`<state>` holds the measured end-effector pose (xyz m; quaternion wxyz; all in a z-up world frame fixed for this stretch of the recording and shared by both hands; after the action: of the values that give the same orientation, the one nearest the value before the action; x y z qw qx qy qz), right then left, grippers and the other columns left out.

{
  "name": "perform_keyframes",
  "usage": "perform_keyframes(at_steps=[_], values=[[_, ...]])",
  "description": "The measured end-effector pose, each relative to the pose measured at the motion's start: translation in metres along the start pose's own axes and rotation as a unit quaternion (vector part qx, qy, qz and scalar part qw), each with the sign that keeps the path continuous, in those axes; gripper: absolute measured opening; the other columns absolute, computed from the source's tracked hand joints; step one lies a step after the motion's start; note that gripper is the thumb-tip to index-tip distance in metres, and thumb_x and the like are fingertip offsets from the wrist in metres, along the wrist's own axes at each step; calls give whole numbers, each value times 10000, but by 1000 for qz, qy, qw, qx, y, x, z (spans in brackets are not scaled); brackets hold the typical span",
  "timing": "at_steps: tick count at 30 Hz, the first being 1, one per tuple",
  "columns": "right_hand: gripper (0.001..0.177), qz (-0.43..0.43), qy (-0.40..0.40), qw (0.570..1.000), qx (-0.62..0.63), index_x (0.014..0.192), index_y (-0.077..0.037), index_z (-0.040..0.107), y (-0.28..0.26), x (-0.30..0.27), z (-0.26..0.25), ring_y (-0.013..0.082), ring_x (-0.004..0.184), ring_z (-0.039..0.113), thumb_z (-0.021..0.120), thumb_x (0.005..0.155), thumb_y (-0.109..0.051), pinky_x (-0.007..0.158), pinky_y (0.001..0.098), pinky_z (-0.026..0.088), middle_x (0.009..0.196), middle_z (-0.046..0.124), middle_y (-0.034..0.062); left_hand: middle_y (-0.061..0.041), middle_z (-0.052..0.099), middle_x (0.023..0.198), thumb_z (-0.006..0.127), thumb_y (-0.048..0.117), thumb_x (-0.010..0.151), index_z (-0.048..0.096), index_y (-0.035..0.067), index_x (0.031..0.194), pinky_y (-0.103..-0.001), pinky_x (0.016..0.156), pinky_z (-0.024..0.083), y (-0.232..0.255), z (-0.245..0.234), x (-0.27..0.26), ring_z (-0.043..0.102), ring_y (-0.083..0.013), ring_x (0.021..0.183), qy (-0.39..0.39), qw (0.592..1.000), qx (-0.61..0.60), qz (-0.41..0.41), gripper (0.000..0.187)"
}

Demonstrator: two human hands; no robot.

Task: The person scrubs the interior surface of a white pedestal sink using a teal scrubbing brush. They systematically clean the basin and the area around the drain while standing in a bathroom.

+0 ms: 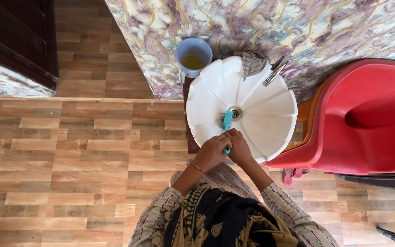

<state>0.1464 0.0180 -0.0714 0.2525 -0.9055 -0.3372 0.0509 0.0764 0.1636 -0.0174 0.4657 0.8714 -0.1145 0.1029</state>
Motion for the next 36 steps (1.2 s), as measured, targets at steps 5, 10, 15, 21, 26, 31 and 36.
perform_keyframes(at_steps=[5,10,15,21,26,31,36], values=[[290,47,-39,998,-12,1086,-80,681,3,6,-6,341,1075,611,673,797,-82,908,436,536,1121,635,121,-48,699,979,747,32,752,634,84,929,-390,762,578,-8,-15,14,694,-275,876,-26,998,-64,10,216],[286,51,-25,998,-16,1094,-96,674,8,10,-4,348,1051,606,658,809,-90,869,441,540,1101,621,125,-52,698,950,761,43,744,639,83,912,-389,767,572,-15,-11,25,697,-277,878,-52,998,-40,5,211],[266,46,-4,998,-30,1035,-101,673,8,25,-9,351,1018,592,658,770,-85,881,449,530,1071,623,115,-59,692,933,760,40,745,649,88,907,-386,754,563,-25,-10,41,697,-285,880,-57,998,-21,11,203],[176,96,-6,995,0,968,-80,688,10,29,-3,347,1035,600,662,794,-78,889,441,532,1072,625,115,-47,701,927,761,35,722,661,91,901,-369,723,577,-37,-26,61,705,-274,848,-108,991,-68,35,213],[184,140,50,989,5,954,-63,689,9,40,5,351,999,614,669,771,-68,847,453,543,1053,631,113,-49,708,939,759,35,731,654,88,902,-364,740,577,-46,-40,85,706,-273,836,-143,985,-73,69,207],[152,233,38,972,-3,936,-70,688,-20,51,11,326,980,626,680,788,-102,850,449,547,1047,639,96,-53,713,927,753,30,744,650,83,893,-369,728,580,-63,-66,98,709,-286,835,-220,967,-93,89,188],[188,272,148,951,14,982,-81,714,-35,75,18,343,995,621,694,798,-112,831,466,538,1027,652,114,-67,686,948,750,34,790,618,75,952,-395,771,567,-88,-66,113,690,-298,872,-234,962,-76,123,213]])
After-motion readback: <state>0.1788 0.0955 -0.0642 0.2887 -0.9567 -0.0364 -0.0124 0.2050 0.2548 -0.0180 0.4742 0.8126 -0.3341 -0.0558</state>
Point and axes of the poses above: each hand's wrist, its own x-axis towards the middle knuckle, its own z-axis out of the palm, y = z × x, the point moved 1 cm from there along x, towards the middle knuckle
